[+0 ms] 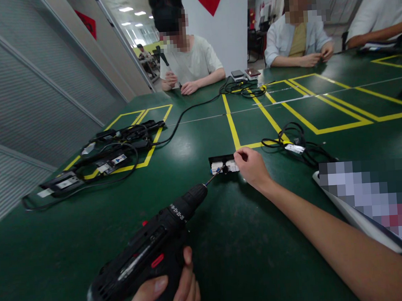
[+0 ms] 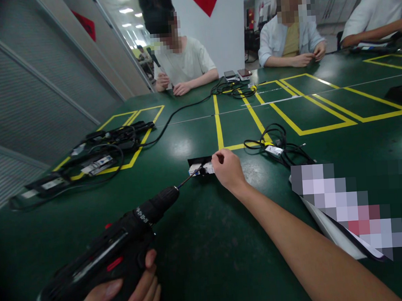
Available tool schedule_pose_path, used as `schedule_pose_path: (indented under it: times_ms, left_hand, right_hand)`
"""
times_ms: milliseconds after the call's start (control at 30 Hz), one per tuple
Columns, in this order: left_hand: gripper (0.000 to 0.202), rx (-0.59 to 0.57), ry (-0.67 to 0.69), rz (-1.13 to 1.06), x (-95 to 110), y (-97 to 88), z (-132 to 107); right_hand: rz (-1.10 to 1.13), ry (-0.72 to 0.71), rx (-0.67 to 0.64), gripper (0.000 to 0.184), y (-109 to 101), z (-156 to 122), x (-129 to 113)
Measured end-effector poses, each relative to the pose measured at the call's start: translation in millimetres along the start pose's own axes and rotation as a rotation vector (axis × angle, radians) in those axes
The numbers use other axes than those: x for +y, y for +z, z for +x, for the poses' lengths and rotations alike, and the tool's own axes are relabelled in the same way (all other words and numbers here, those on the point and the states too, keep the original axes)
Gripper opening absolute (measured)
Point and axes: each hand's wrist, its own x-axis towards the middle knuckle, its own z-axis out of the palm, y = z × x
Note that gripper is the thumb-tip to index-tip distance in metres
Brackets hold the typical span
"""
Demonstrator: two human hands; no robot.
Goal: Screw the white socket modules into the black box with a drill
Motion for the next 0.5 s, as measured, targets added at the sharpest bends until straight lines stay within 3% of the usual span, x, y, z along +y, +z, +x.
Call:
schedule_pose_path:
  times_ms: [500]
  left_hand:
    - [0.035,0.007,-0.011,0.007,0.7,0.7,-0.5]
  right_hand:
    - [-0.001,0.007,0.007,0.023,1.1,0.5,0.8]
